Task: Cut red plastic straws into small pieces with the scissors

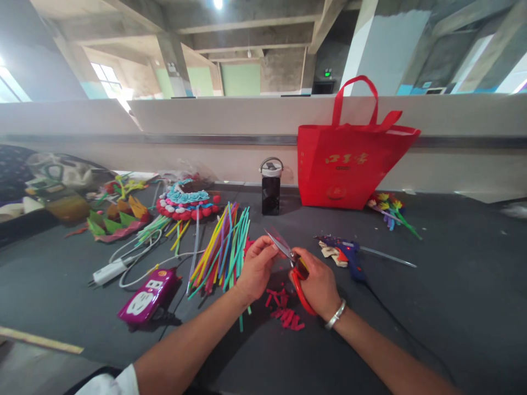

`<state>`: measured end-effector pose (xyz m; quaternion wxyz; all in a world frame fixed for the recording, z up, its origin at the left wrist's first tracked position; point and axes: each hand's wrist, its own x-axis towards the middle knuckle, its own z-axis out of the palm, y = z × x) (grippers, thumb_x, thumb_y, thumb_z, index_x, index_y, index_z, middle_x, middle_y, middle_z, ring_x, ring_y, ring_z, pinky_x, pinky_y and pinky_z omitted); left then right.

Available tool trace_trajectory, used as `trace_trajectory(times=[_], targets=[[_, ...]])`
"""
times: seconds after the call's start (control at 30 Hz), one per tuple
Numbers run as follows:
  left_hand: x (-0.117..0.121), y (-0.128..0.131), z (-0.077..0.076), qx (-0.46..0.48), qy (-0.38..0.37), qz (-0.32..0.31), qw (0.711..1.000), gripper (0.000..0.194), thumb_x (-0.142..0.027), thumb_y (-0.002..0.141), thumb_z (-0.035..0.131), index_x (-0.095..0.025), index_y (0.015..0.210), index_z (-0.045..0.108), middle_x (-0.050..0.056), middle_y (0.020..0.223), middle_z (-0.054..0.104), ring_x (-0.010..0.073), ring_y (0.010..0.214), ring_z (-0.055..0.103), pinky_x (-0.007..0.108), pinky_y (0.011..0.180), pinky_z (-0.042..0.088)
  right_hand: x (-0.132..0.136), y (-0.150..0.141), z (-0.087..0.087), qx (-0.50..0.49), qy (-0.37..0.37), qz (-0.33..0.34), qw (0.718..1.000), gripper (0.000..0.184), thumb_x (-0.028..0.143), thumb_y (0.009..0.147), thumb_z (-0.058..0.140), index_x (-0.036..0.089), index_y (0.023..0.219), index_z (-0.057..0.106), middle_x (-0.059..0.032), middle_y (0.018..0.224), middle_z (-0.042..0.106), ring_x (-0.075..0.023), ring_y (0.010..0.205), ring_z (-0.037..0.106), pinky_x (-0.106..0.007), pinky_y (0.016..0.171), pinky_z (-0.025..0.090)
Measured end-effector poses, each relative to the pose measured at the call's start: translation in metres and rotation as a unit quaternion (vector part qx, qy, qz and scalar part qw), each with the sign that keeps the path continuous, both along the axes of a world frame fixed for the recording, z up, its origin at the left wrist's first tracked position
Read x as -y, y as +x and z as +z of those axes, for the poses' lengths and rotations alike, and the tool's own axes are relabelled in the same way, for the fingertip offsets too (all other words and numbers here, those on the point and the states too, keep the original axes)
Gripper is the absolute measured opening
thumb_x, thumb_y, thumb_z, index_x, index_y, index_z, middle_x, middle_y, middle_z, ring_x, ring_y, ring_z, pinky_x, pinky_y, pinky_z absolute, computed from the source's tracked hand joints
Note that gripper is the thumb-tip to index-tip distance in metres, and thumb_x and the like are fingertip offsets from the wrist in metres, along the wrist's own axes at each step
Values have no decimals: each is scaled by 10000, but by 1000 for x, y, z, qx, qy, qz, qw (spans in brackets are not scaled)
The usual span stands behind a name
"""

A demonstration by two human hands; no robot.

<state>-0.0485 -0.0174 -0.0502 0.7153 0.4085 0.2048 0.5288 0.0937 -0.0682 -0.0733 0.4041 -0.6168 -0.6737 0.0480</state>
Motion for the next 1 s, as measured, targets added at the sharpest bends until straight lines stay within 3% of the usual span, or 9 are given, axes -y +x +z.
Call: trace_trajectory(times=[0.2,0.43,0.6,0.7,0.83,1.0], targets=[[1,0,1,0,5,2,1000,84,-223,777,676,-167,787,615,-2,726,628,113,695,580,267,747,444,0,0,-3,-5,5,-1,1000,350,142,729,545,222,1066,597,-17,807,678,-181,691,631,-277,651,465],[0,0,4,-6,-2,8,1000,103,-244,757,675,-166,768,609,-4,690,596,120,652,567,279,706,442,-3,3,-5,-69,-6,-19,997,344,215,768,565,216,1112,571,-17,842,681,-181,713,640,-293,677,487],[-1,1,0,-95,18,32,995,124,-256,733,686,-164,737,602,-14,637,576,109,614,536,254,663,418,-2,6,1,-163,26,6,986,282,289,823,567,203,1092,570,-37,909,674,-172,776,639,-298,735,505],[-1,2,-3,-192,65,66,977,130,-252,710,695,-161,703,603,-18,630,569,98,590,500,229,607,384,-1,6,4,-198,42,9,979,278,313,829,588,211,1087,570,-12,856,648,-145,709,613,-279,702,504],[0,3,-8,-303,173,104,931,71,-211,699,662,-171,665,615,-4,643,592,118,609,506,229,590,373,-1,5,4,-220,43,29,974,318,319,810,627,222,1106,565,5,823,633,-142,693,612,-276,692,508],[2,3,-10,-353,263,113,891,63,-191,719,617,-186,661,642,2,625,606,134,604,515,239,590,361,-4,5,1,-207,40,20,977,313,284,797,616,223,1100,569,-2,843,654,-156,726,626,-304,737,515]])
